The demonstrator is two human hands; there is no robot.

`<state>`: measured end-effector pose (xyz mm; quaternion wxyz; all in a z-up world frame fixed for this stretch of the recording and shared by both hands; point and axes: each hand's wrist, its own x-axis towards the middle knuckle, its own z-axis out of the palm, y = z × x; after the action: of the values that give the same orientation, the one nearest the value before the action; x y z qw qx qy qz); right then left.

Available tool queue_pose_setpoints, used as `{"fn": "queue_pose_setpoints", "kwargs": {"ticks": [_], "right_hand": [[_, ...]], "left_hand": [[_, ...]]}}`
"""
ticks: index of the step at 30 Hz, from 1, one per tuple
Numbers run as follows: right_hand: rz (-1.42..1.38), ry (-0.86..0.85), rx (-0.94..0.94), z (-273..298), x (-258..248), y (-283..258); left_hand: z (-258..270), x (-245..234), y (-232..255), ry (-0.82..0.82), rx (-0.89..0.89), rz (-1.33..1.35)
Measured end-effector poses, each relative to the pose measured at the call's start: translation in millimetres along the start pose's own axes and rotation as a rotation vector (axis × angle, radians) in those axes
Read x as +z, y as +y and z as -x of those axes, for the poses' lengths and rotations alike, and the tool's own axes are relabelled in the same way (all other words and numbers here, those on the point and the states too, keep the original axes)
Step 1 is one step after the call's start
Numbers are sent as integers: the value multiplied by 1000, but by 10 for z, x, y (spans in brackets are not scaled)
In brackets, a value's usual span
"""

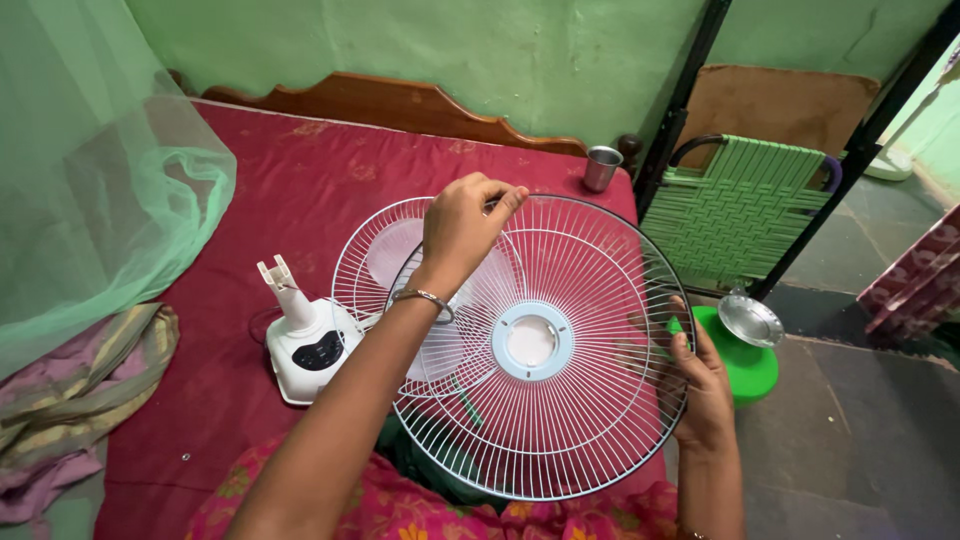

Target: The person assembles a table fan by screwing the central hub onto the fan blades, then attaching the front and rear wire cages. They use a screwdriver to secure the rear cage to the fan base.

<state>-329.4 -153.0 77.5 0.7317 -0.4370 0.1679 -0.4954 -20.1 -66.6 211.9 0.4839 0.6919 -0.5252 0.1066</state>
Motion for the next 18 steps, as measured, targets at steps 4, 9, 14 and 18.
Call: {"fn": "queue_pose_setpoints", "kwargs": {"ticks": [4, 9, 14, 18], "right_hand": [[14, 12, 12, -10, 9, 13], [32, -27, 56, -7, 2, 37], [24, -72, 65, -28, 2, 54], [64, -40, 68, -33, -10, 61]], "left_hand": [[-4, 18, 50, -2, 123, 17], [-9, 91, 101, -18, 231, -6], [-41, 102, 79, -21, 233, -45], [-32, 112, 58, -20, 174, -32]]}}
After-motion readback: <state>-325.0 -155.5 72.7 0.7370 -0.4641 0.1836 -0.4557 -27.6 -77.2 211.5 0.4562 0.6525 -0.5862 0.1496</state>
